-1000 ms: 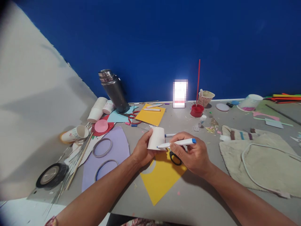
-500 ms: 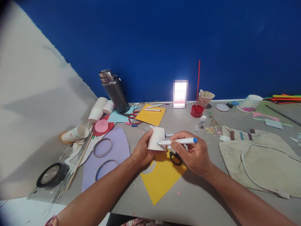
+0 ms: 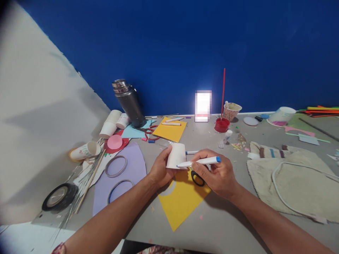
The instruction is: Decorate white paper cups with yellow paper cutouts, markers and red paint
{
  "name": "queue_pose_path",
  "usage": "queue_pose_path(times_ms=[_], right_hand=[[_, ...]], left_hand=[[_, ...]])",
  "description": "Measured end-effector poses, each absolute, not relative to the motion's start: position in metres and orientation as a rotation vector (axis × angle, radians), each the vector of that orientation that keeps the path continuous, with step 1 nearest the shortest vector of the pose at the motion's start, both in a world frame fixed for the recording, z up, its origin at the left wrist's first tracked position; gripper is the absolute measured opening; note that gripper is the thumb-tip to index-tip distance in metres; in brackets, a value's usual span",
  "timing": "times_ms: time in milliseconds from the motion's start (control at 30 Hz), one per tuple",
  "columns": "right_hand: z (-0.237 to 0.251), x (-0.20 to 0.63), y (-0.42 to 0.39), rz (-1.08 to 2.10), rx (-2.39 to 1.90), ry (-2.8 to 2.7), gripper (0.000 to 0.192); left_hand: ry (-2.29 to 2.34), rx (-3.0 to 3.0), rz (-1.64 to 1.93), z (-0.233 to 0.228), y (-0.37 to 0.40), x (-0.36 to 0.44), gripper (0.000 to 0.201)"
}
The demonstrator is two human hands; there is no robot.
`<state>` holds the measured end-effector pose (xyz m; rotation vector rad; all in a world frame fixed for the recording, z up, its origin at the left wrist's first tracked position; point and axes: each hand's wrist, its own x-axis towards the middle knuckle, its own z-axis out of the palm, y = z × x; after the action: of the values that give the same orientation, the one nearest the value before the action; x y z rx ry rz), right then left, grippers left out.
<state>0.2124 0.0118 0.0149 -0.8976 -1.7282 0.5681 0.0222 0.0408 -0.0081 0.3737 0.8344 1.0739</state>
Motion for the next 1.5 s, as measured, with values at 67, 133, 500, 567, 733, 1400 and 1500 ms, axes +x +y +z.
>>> queue_pose_path(times_ms=[67, 133, 500, 567, 733, 1400, 1500], right_hand=[[0.013, 0.212, 0.013, 0.550, -0.904, -1.726, 0.008], [0.012, 0.211, 0.014, 0.531, -0.915, -1.717, 0.007], [0.018, 0.209, 0.011, 0.452, -0.860, -1.716, 0.010], [0.018, 0.209, 0.010, 0.432, -0.826, -1.757, 0.010], [0.018, 0.208, 0.008, 0.442, -0.795, -1.797, 0.008], [0.022, 0.205, 0.008, 0.383, -0.856, -1.770, 0.013], [0.019, 0.205, 0.009, 0.385, -0.830, -1.785, 0.010]], left_hand=[[0.838, 0.365, 1.074, -0.007, 0.040, 0.023, 0.035], [0.837, 0.355, 1.070, -0.006, 0.040, 0.023, 0.034], [0.791, 0.349, 1.051, -0.001, 0.040, 0.024, 0.038], [0.804, 0.364, 1.043, 0.000, 0.040, 0.023, 0.041], [0.848, 0.367, 1.054, -0.003, 0.039, 0.023, 0.040], [0.828, 0.310, 1.135, -0.005, 0.037, 0.025, 0.028], [0.830, 0.302, 1.139, -0.006, 0.037, 0.025, 0.027]])
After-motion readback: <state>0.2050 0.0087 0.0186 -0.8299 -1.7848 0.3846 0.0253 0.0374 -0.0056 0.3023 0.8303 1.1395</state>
